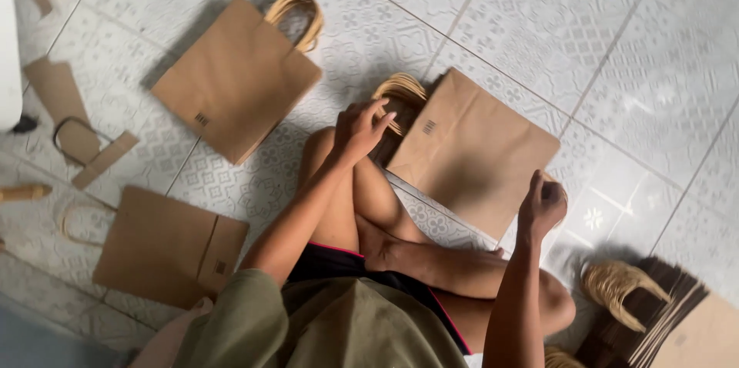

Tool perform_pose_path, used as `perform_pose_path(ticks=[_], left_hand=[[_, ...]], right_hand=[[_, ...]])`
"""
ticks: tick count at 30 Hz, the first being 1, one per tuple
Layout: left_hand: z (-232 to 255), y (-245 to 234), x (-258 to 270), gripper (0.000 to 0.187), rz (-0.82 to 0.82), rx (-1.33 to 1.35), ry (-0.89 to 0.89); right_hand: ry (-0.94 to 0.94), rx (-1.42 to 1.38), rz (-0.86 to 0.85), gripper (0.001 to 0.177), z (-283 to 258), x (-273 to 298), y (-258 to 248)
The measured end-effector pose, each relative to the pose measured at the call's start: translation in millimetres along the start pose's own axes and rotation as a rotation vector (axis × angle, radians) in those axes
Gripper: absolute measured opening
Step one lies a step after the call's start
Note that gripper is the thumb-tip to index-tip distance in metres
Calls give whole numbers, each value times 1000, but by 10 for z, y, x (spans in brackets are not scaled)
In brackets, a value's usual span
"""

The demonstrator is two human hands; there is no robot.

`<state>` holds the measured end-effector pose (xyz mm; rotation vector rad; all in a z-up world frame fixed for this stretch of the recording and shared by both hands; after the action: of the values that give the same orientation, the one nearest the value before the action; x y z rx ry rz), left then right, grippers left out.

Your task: The person sits on the floor and repeatedly assembles flat brown paper bags by folding the bottom flaps and inserting the pre-attached rope handles into the bag's interior. The person handles the bags one at a time, folding them into shape and stacking the finished bags.

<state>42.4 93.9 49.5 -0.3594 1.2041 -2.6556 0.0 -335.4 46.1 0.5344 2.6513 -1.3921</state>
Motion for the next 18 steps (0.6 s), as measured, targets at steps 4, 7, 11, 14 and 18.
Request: perform_pose_path(ticks=[4,7,11,14,18], left_hand=[[-838,-574,484,29,25,362,-271],[-1758,-503,820,30,124,655,-544],[-2523,-539,1339,42,163,791,-995],[-2789,-546,1463,44,335,837,-1097],[-2743,-751,1351,60,419,936,-1111]], right_hand=[[-120,-212,-179,38,-1055,61,413],[-133,-334,-429,29,-1852,195,889],[-262,-346,-821,23,-2630,391,1505],[-397,-261,-990,31,-2826,447,2089],[-554,-335,-943,39,-3263,342,2618]])
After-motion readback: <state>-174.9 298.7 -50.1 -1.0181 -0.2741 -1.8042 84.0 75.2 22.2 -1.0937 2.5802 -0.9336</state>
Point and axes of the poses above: each hand's wrist, its own x-axis away from the middle knuckle, its own y-axis out of the palm, z = x × y, the point moved 3 cm from there along -x, towards the middle knuckle, and after that the axes turned 13 degrees about -y, right-handed, at the moved point
